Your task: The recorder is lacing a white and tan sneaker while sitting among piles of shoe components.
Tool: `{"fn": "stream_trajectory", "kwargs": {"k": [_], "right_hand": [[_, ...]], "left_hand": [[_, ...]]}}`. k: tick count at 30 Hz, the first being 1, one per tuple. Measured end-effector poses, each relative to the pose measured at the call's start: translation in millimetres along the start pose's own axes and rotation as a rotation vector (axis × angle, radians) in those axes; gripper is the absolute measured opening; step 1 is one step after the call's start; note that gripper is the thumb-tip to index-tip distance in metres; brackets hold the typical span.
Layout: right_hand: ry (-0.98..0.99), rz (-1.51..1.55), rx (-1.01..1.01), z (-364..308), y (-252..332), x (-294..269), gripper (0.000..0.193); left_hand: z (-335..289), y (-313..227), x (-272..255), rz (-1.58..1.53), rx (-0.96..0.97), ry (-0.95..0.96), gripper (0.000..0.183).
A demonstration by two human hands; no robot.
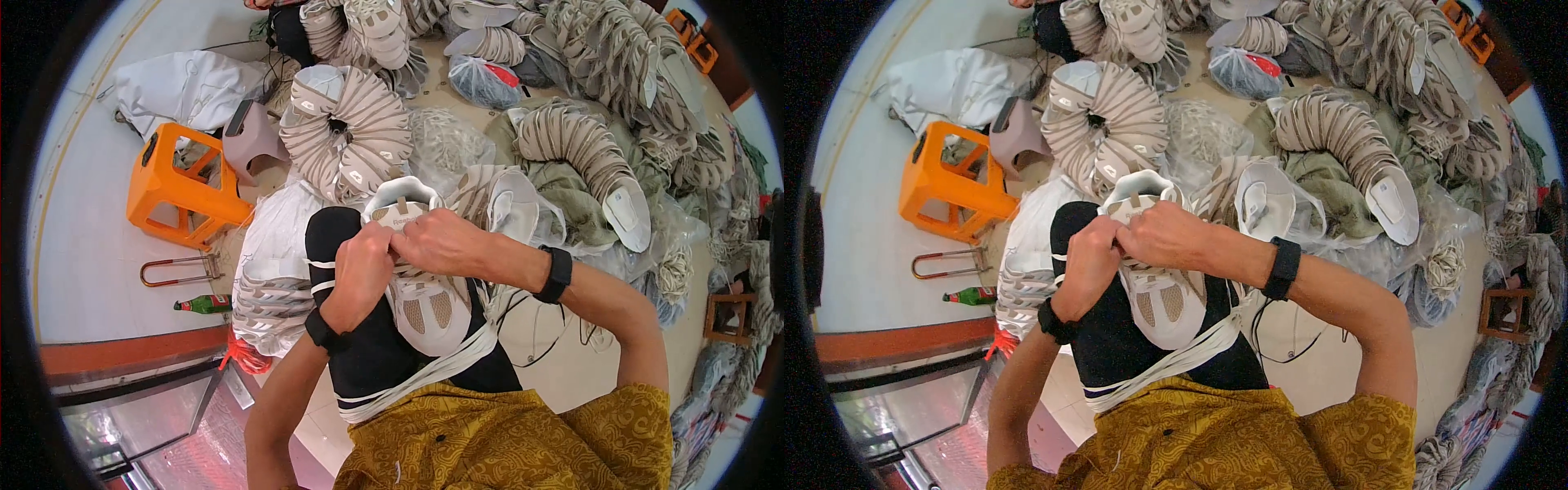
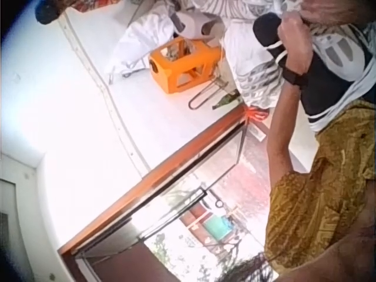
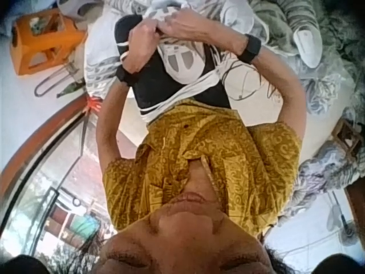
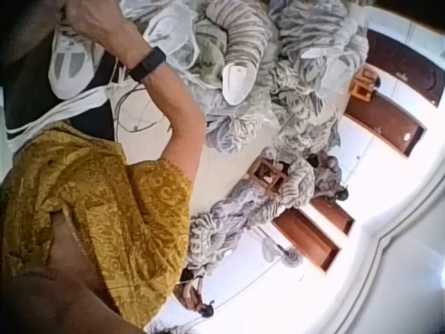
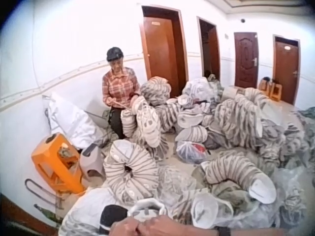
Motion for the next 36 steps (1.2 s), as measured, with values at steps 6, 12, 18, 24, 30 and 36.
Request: {"fn": "stream_trajectory", "kwargs": {"k": [6,12,18,24,30,36], "right_hand": [[0.073,-0.027,0.018,-11,2,-6,0.013],[-0.031,0.025,0.165,-18,-17,-9,0.009],[-0.075,-0.069,0.188,-17,-18,-8,0.006],[-0.082,-0.109,0.057,-17,-12,-14,0.013],[-0.252,-0.392,0.092,-68,-69,-93,0.010],[-0.322,-0.587,0.472,-179,-129,-199,0.008]], "left_hand": [[-4,-17,2,0.246,0.237,-0.043,0.005],[-1,-33,6,0.506,0.502,-0.033,0.005],[5,-41,6,0.623,0.604,0.053,0.005],[5,-33,-3,0.674,0.620,0.076,0.008],[-30,109,-98,0.833,0.215,-0.047,0.010],[-182,300,-277,0.997,-0.500,-0.084,0.015]]}}
Point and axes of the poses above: each hand's wrist, its own z-axis towards the middle knuckle, its own x-axis out of the palm, y = z × x, the point moved 6 cm from there along z, towards the middle knuckle, and after that the axes turned 12 degrees about z, right-handed, at the moved point
